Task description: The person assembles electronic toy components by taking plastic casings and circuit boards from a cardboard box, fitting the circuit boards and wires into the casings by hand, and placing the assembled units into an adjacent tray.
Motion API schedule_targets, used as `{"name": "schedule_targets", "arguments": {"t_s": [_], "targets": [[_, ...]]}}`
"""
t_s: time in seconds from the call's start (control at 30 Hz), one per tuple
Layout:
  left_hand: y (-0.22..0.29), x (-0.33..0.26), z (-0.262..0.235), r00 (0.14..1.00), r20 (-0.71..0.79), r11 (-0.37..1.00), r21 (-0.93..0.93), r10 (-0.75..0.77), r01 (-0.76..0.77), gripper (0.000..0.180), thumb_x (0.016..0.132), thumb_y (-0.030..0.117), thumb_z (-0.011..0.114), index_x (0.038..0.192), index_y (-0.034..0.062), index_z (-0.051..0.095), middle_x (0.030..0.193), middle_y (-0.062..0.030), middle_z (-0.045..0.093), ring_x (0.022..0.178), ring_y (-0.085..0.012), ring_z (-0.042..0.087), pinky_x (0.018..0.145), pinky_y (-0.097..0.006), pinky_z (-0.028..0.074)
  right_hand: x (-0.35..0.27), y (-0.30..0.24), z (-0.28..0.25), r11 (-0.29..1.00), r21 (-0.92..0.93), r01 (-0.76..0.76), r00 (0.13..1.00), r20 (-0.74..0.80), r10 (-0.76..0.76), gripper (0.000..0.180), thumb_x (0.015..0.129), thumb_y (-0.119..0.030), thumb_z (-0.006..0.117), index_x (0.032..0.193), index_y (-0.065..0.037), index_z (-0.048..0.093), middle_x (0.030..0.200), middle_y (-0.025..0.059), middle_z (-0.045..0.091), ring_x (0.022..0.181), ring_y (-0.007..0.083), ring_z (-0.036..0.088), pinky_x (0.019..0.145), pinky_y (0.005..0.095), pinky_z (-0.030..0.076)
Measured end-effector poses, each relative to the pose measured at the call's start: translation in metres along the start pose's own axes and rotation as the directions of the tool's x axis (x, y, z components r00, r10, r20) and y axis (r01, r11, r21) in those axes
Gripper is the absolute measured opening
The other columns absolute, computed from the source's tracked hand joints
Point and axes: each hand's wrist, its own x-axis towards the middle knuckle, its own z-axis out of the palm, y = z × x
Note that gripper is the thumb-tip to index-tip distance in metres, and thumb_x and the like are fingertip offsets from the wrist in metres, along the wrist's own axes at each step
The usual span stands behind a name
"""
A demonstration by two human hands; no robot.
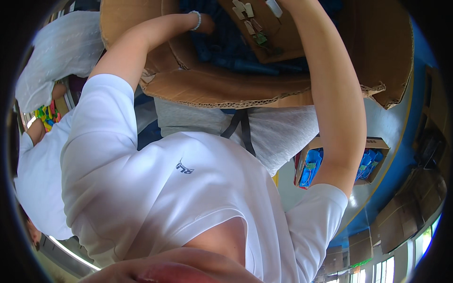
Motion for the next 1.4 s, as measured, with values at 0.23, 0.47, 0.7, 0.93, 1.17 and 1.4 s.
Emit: {"name": "schedule_targets", "arguments": {"t_s": [0.23, 0.47, 0.7, 0.93, 1.17, 1.4], "targets": [[-0.012, -0.041, -0.065, 0.994, -0.008, 0.988, -0.110, -0.105, 0.104, 0.024, 0.087, 0.001, 0.059, 0.109, 0.0059, 0.067, 0.110, -0.0140, 0.068, 0.100, -0.0288, 0.067, 0.083, -0.039, 0.056, 0.014, 0.009, -0.022, 0.978, 0.083, -0.189, 0.982, 0.006, 0.189, 0.007, 0.089, -0.001, 0.065, 0.091, 0.005, 0.067, 0.075, 0.0056, 0.064, 0.073, 0.0133, 0.063, 0.067, 0.0295, 0.050], [0.005, -0.193, -0.182, 0.597, -0.332, 0.259, -0.943, -0.731, -0.207, 0.031, 0.086, 0.017, 0.076, 0.110, -0.0020, 0.071, 0.094, -0.0092, 0.074, 0.084, -0.0166, 0.069, 0.077, -0.031, 0.055, 0.013, -0.014, -0.054, 0.982, -0.136, -0.134, 0.969, 0.191, 0.159, 0.010, 0.088, -0.008, 0.068, 0.090, 0.002, 0.071, 0.078, 0.0072, 0.067, 0.073, 0.0147, 0.062, 0.067, 0.0285, 0.049], [0.028, -0.257, -0.221, 0.033, -0.408, 0.248, -0.616, -0.913, -0.747, 0.027, 0.094, 0.021, 0.068, 0.107, -0.0029, 0.069, 0.094, -0.0077, 0.070, 0.078, -0.0153, 0.067, 0.070, -0.029, 0.057, -0.001, 0.001, -0.038, 0.990, 0.113, -0.080, 0.935, 0.354, 0.035, 0.017, 0.091, -0.011, 0.066, 0.105, -0.001, 0.067, 0.099, 0.0024, 0.067, 0.094, 0.0102, 0.062, 0.086, 0.0267, 0.049], [0.059, -0.223, -0.256, -0.348, -0.238, 0.386, -0.134, -0.907, -0.913, 0.040, 0.099, 0.015, 0.059, 0.137, 0.0092, 0.048, 0.107, -0.0048, 0.065, 0.093, -0.0119, 0.062, 0.076, -0.029, 0.053, -0.005, -0.018, -0.022, 0.965, 0.258, 0.045, 0.995, 0.069, -0.065, 0.016, 0.092, -0.007, 0.066, 0.106, 0.001, 0.066, 0.099, 0.0045, 0.068, 0.092, 0.0105, 0.063, 0.082, 0.0270, 0.050], [0.079, -0.177, -0.265, -0.458, -0.323, 0.527, -0.169, -0.828, -0.833, 0.034, 0.096, 0.002, 0.057, 0.129, 0.0050, 0.055, 0.117, -0.0103, 0.064, 0.106, -0.0169, 0.062, 0.094, -0.034, 0.050, -0.007, -0.022, -0.010, 0.841, 0.538, -0.055, 0.998, 0.014, 0.056, 0.017, 0.096, -0.011, 0.063, 0.109, 0.000, 0.063, 0.101, 0.0044, 0.065, 0.092, 0.0116, 0.063, 0.083, 0.0295, 0.055], [0.085, -0.170, -0.262, -0.396, -0.319, 0.446, -0.102, -0.861, -0.889, 0.033, 0.095, -0.002, 0.053, 0.128, -0.0014, 0.058, 0.120, -0.0111, 0.064, 0.107, -0.0165, 0.061, 0.097, -0.031, 0.048, -0.010, -0.032, -0.002, 0.879, 0.475, -0.053, 0.986, -0.117, 0.123, 0.019, 0.095, -0.013, 0.065, 0.107, 0.002, 0.063, 0.095, 0.0044, 0.065, 0.086, 0.0112, 0.063, 0.077, 0.0287, 0.054]]}}
